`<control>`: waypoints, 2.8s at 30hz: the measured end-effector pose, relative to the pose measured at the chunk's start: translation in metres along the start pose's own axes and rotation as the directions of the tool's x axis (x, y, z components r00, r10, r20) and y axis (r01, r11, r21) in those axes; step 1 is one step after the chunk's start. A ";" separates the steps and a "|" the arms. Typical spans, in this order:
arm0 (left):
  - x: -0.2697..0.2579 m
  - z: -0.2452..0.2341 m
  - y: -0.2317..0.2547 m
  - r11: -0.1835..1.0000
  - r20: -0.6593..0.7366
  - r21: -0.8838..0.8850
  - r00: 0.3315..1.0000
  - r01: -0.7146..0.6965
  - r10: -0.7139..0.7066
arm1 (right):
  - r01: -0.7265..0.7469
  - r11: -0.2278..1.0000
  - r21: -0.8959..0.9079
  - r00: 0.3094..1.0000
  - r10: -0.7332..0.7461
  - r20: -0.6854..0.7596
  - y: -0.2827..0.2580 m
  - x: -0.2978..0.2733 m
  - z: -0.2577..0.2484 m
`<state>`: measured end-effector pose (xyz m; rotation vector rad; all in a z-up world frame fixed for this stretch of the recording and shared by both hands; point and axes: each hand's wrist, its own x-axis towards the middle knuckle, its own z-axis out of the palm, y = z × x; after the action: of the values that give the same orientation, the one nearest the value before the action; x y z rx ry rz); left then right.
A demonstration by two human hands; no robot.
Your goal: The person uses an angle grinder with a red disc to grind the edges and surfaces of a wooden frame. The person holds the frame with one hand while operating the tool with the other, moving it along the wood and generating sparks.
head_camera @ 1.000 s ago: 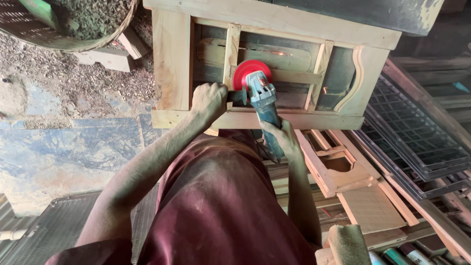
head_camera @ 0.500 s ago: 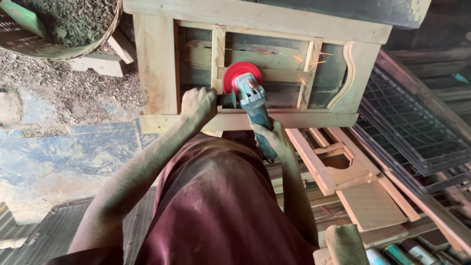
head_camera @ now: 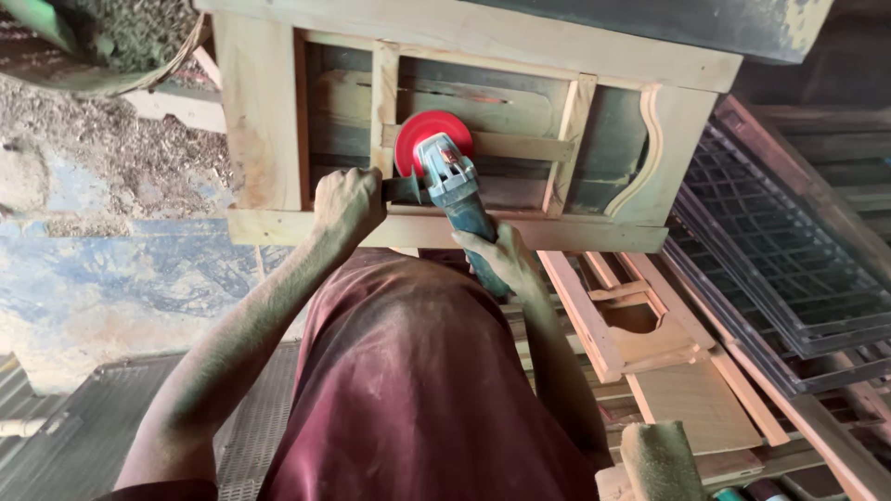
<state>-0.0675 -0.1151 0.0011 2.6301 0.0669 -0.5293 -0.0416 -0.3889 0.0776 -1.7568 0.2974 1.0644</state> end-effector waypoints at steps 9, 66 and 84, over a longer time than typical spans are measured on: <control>0.045 0.037 0.088 0.984 -0.067 -0.011 0.982 -0.180 0.179 | 0.009 0.997 0.078 0.995 -0.001 -0.101 0.045 -0.017 -0.083; 0.169 0.029 0.232 0.960 -0.069 0.190 0.973 -0.205 0.221 | 0.056 0.957 0.286 0.995 -0.029 -0.098 0.044 -0.002 -0.235; 0.166 0.019 0.219 0.966 -0.002 0.195 0.985 -0.170 0.174 | 0.034 0.965 0.262 0.996 -0.011 -0.086 0.038 0.007 -0.225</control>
<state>0.1083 -0.3261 0.0156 2.7958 -0.2161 -0.4719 0.0554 -0.5955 0.0693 -1.5638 0.4493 0.8919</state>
